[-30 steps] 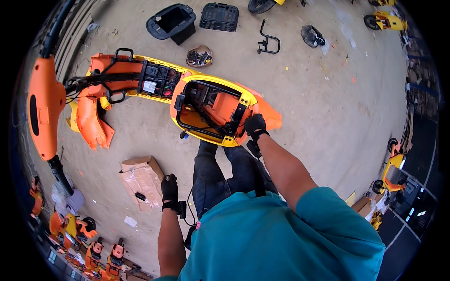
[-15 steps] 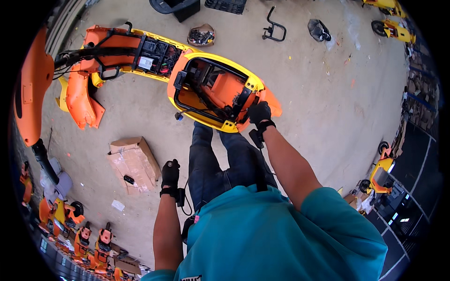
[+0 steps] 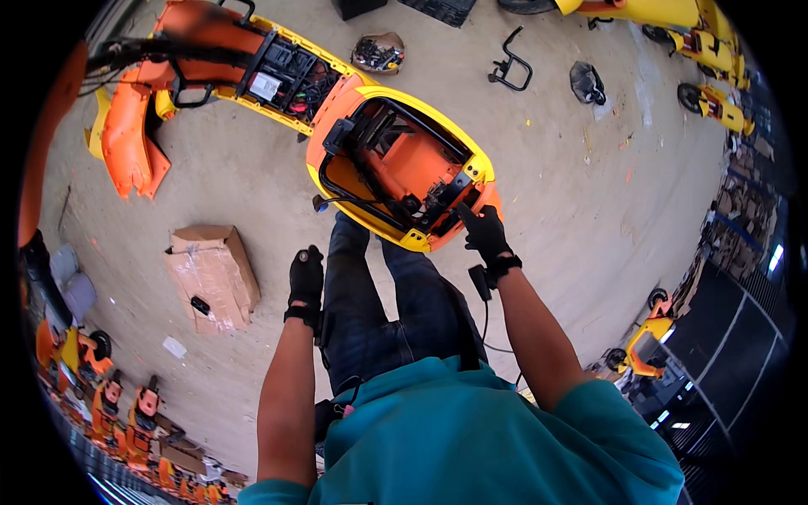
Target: The person connects wires and fits a yellow plastic cover onto the internal frame of an orange electric scooter by hand.
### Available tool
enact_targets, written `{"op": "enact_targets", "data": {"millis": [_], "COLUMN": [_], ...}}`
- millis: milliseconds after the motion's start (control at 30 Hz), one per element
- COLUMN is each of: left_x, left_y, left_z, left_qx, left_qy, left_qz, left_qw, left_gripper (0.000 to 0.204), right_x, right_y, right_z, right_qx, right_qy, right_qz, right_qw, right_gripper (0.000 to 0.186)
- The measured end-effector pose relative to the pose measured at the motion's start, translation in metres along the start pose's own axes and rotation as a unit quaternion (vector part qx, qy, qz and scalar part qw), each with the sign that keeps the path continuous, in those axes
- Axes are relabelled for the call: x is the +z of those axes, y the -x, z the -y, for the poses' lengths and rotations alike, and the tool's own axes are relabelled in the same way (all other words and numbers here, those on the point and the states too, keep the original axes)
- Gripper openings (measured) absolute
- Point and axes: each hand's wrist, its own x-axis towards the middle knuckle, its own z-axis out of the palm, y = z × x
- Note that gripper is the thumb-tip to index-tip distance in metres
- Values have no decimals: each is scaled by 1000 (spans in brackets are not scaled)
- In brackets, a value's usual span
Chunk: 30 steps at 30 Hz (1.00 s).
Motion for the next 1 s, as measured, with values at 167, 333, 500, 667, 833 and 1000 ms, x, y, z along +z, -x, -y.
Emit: {"op": "enact_targets", "data": {"millis": [167,333,500,667,833,1000], "left_x": [48,98,97,158,186,169], "left_y": [-38,-73,-48,-45,-48,-43], "left_z": [-54,-45,-123,-77,-63,-105], "left_qx": [-57,-34,-225,-228,-183,-191], "left_qy": [-20,105,427,530,388,373], "left_qz": [-100,-188,-168,-221,-316,-294], "left_qw": [993,976,859,786,846,859], "left_gripper": [50,39,49,54,30,52], "right_x": [-35,-32,20,77,132,150], "right_y": [30,48,15,-64,-107,-186], "right_z": [-8,65,147,155,150,97], "right_qx": [1,-89,-331,-522,-391,-370], "right_qy": [-56,113,327,439,562,681], "right_qz": [65,161,185,263,347,380], "right_qw": [996,976,865,682,641,505], "right_gripper": [14,27,13,15,21,28]}}
